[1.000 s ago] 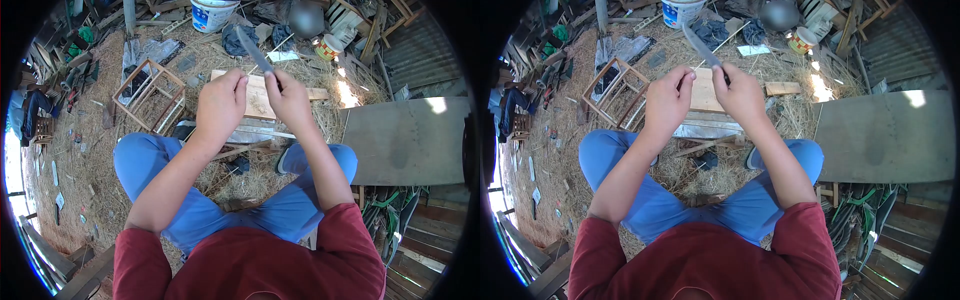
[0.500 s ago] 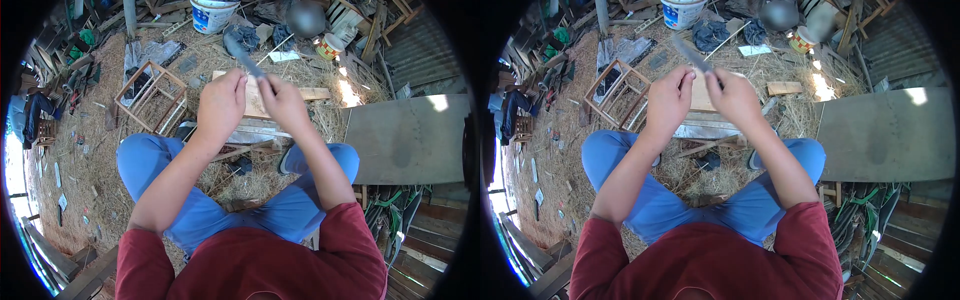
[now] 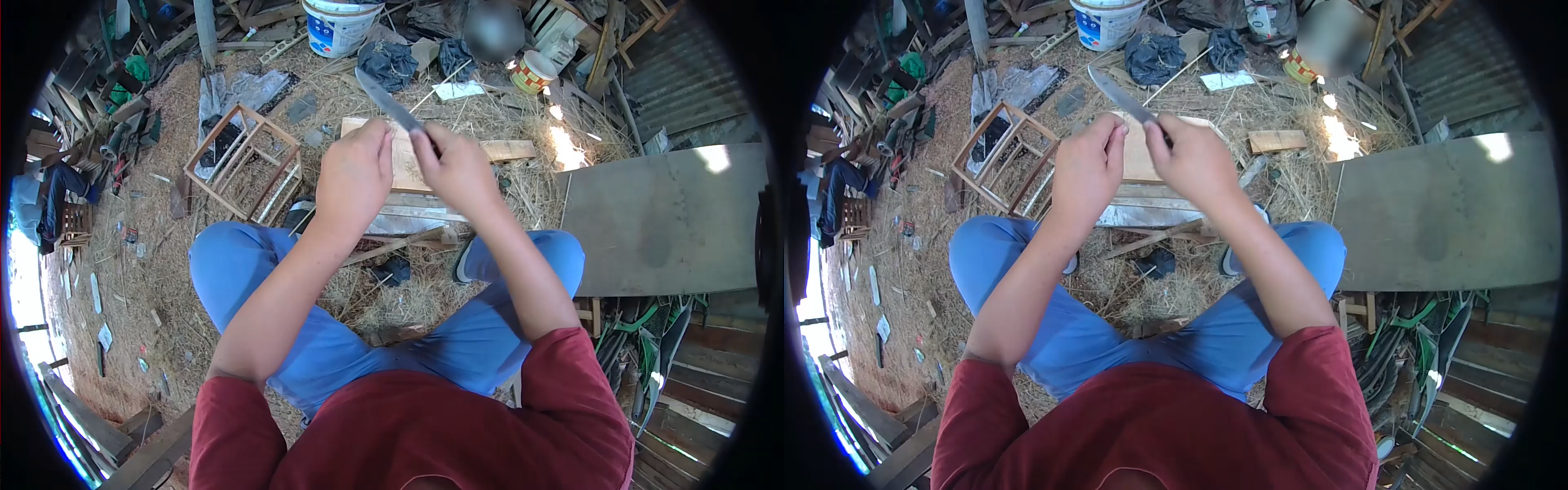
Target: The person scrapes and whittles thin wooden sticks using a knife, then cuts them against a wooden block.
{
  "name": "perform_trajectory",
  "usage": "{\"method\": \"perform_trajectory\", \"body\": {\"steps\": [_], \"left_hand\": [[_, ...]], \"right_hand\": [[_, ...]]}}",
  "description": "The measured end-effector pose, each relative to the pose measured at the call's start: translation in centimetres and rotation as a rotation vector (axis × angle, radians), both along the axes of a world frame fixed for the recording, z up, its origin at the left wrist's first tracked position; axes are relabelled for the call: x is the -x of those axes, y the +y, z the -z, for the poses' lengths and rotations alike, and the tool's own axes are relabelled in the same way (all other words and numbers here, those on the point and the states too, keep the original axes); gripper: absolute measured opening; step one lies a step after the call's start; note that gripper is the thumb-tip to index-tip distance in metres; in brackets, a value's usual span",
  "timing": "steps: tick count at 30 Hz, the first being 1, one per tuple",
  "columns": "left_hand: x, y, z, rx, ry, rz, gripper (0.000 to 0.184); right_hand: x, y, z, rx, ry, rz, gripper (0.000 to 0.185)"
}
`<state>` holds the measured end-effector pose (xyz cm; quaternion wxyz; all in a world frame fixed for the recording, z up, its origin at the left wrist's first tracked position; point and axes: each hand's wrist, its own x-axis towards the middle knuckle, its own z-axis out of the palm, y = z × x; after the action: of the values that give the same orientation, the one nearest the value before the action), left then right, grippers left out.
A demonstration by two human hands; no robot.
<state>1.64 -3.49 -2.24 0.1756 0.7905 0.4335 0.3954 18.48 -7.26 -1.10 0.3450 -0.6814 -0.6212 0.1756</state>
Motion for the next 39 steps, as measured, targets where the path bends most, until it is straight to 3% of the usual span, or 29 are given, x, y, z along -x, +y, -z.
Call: {"method": "perform_trajectory", "body": {"steps": [3, 7, 9, 15, 17, 22, 27, 34, 39], "left_hand": [[-0.7, -0.1, -1.2, -0.085, -0.033, 0.027, 0.01], [-0.2, -0.3, -0.6, -0.018, 0.05, -0.005, 0.009], [-0.4, -0.3, -1.0, -0.05, 0.003, 0.007, 0.009], [-0.3, -0.3, -0.6, -0.01, 0.01, 0.007, 0.01], [-0.7, -0.1, -0.8, -0.063, -0.048, 0.035, 0.011], [-0.8, -0.6, -0.8, -0.027, -0.092, 0.067, 0.012], [-0.4, -1.0, -1.7, 0.282, -0.154, 0.095, 0.015], [-0.1, -0.8, -2.0, 0.259, -0.147, 0.054, 0.014], [0.0, -0.7, -1.4, 0.127, -0.113, 0.035, 0.017]], "right_hand": [[-0.5, 0.1, -0.9, 0.103, 0.07, 0.032, 0.034], [-0.4, 0.0, 0.5, 0.004, -0.033, -0.047, 0.034], [-1.1, 0.4, -0.2, 0.064, 0.19, -0.025, 0.033], [-0.6, 0.1, 0.5, 0.076, -0.037, -0.067, 0.036], [-1.6, 0.5, 0.2, -0.001, 0.256, -0.043, 0.037], [-2.8, 0.9, 0.2, -0.055, 0.22, 0.081, 0.038], [-2.6, 0.4, -0.6, -0.044, 0.087, 0.093, 0.035], [-0.1, -0.4, -0.4, -0.077, -0.098, 0.006, 0.03], [-0.2, 0.0, 0.4, -0.079, -0.05, 0.077, 0.03]]}}
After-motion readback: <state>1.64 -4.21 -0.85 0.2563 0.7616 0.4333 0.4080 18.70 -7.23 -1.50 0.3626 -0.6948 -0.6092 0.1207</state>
